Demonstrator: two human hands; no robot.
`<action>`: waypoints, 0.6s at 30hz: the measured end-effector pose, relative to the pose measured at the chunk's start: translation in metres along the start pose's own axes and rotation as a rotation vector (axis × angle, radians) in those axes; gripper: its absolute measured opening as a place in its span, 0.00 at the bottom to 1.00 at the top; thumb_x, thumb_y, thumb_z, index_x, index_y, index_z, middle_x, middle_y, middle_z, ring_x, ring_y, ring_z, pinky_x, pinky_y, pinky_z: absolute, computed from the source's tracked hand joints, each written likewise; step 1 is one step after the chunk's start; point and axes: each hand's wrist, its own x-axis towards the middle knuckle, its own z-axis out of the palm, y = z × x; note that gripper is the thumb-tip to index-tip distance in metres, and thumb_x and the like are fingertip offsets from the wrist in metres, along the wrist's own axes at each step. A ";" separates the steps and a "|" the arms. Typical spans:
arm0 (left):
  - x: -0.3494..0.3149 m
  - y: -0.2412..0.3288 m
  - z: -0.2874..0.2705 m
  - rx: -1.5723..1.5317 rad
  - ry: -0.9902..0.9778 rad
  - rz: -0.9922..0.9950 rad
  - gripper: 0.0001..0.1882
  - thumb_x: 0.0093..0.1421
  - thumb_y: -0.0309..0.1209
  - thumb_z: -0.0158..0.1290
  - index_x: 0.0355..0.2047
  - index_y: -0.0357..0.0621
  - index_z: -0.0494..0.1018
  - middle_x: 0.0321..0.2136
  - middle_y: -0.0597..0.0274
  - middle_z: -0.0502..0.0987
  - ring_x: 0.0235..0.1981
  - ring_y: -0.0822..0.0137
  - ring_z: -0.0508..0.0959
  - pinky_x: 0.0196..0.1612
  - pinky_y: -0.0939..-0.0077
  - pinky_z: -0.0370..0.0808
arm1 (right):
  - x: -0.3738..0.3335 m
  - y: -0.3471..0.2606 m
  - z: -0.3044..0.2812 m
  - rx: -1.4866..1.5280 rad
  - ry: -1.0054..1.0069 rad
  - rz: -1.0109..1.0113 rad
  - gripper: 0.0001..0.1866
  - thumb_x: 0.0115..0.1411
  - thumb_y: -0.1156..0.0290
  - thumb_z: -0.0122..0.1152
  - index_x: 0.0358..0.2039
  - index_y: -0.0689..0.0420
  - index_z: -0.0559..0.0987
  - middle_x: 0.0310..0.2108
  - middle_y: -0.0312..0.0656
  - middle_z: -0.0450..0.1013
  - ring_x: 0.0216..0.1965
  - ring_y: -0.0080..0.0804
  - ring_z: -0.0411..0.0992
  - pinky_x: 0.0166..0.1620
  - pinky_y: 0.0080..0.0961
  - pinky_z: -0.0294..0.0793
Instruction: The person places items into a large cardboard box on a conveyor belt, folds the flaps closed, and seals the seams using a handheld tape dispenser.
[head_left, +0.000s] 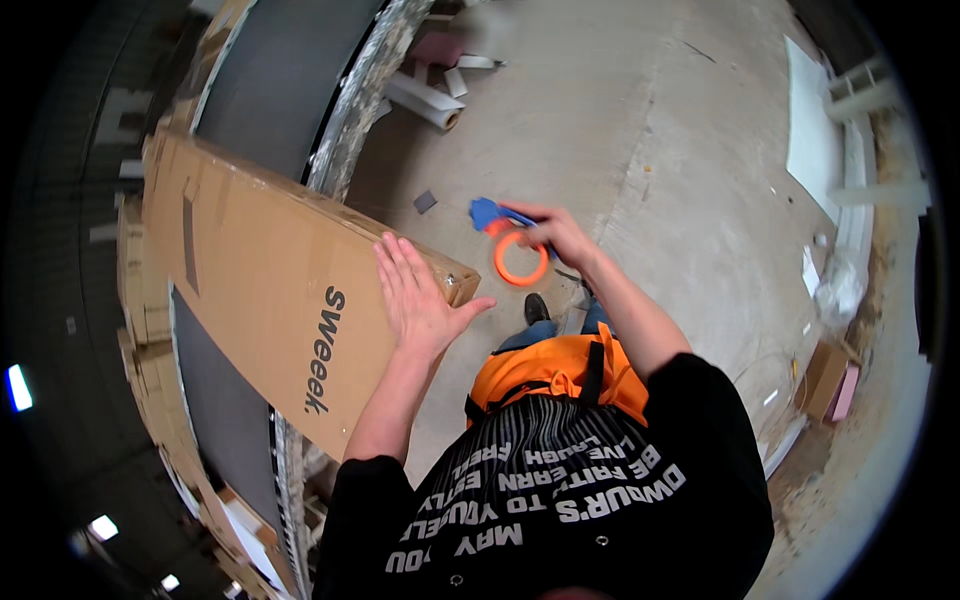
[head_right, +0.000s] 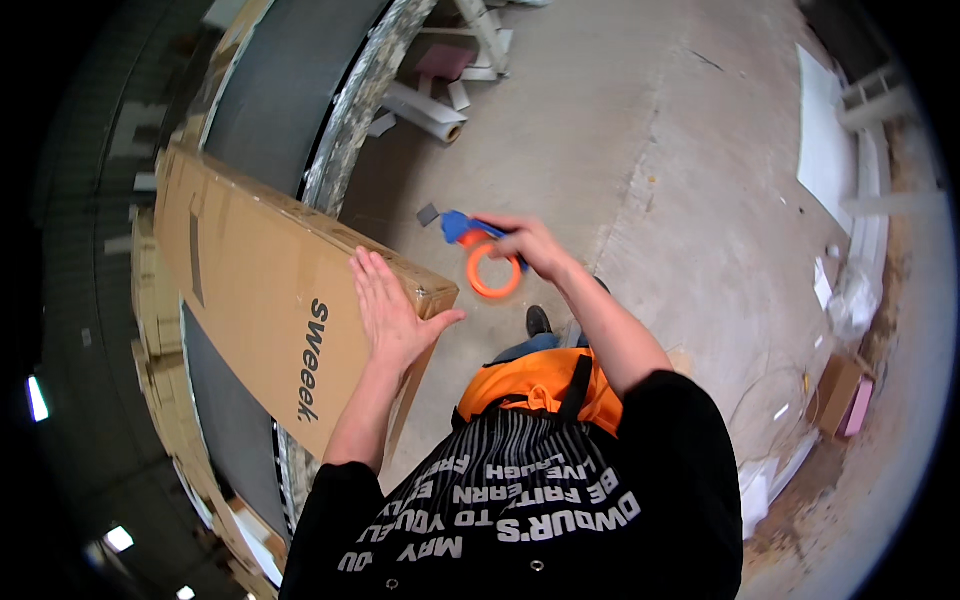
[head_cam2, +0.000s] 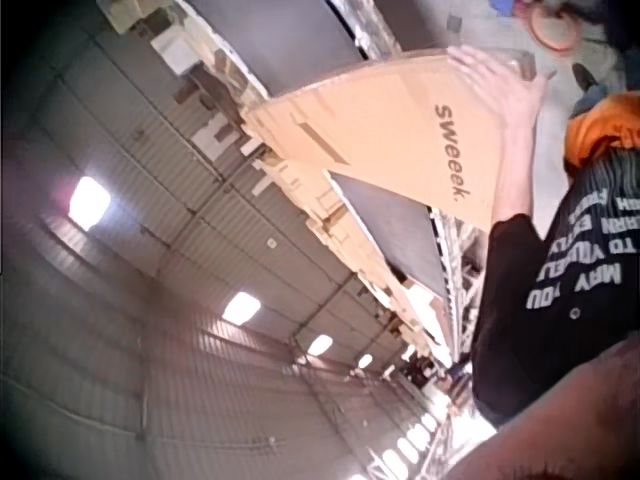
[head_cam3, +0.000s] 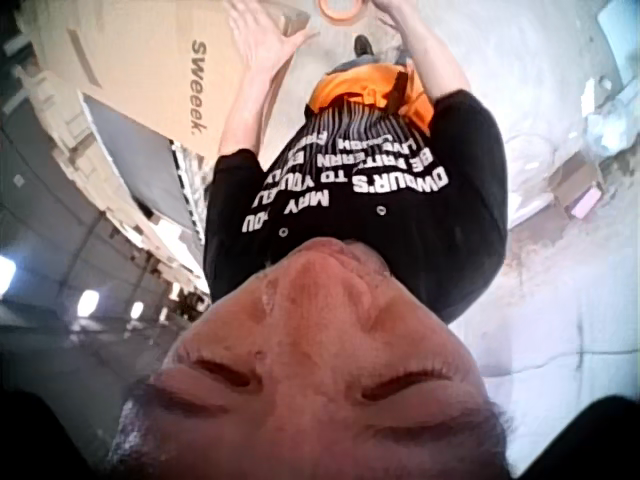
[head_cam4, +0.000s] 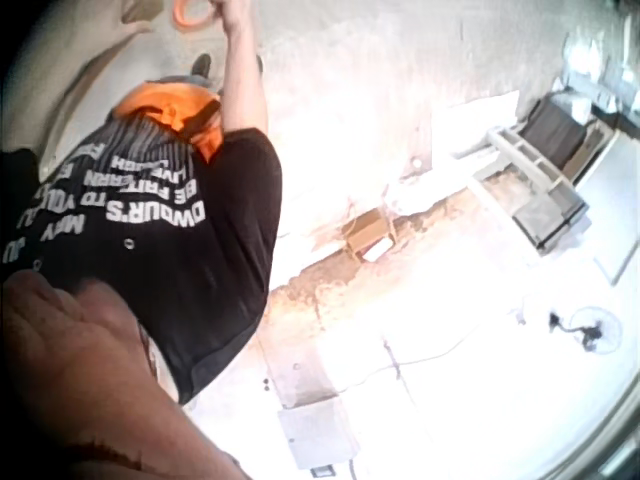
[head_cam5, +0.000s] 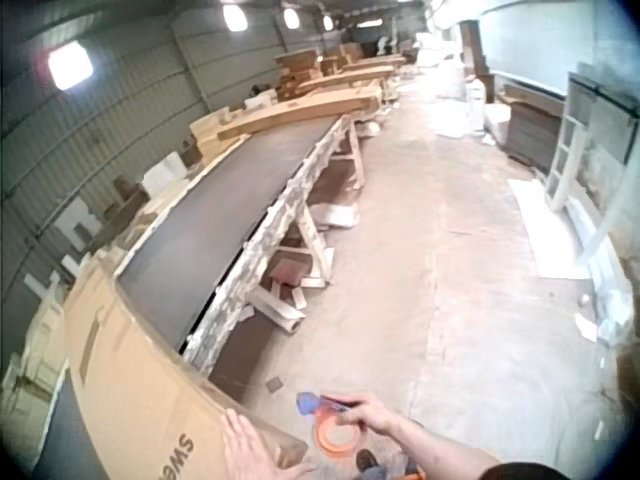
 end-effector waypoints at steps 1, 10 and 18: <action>-0.002 -0.002 0.001 -0.003 0.017 -0.001 0.75 0.37 0.62 0.66 0.66 0.26 0.31 0.67 0.32 0.34 0.69 0.38 0.34 0.69 0.50 0.38 | 0.031 -0.008 0.001 0.017 -0.091 0.004 0.34 0.43 0.79 0.57 0.56 0.58 0.74 0.46 0.38 0.76 0.43 0.23 0.71 0.48 0.19 0.70; -0.010 -0.012 0.000 0.100 -0.002 0.107 0.56 0.47 0.67 0.54 0.67 0.44 0.50 0.68 0.45 0.45 0.68 0.35 0.41 0.67 0.42 0.41 | 0.053 0.011 0.003 -0.254 -0.635 -0.038 0.35 0.41 0.80 0.64 0.55 0.55 0.75 0.40 0.36 0.79 0.38 0.19 0.74 0.43 0.19 0.75; -0.002 -0.003 -0.003 0.019 -0.031 0.022 0.30 0.50 0.58 0.55 0.44 0.49 0.75 0.62 0.60 0.62 0.68 0.38 0.47 0.67 0.42 0.44 | -0.039 0.023 0.057 -0.889 -0.468 -0.292 0.31 0.36 0.61 0.66 0.46 0.48 0.81 0.41 0.43 0.77 0.29 0.41 0.78 0.35 0.34 0.79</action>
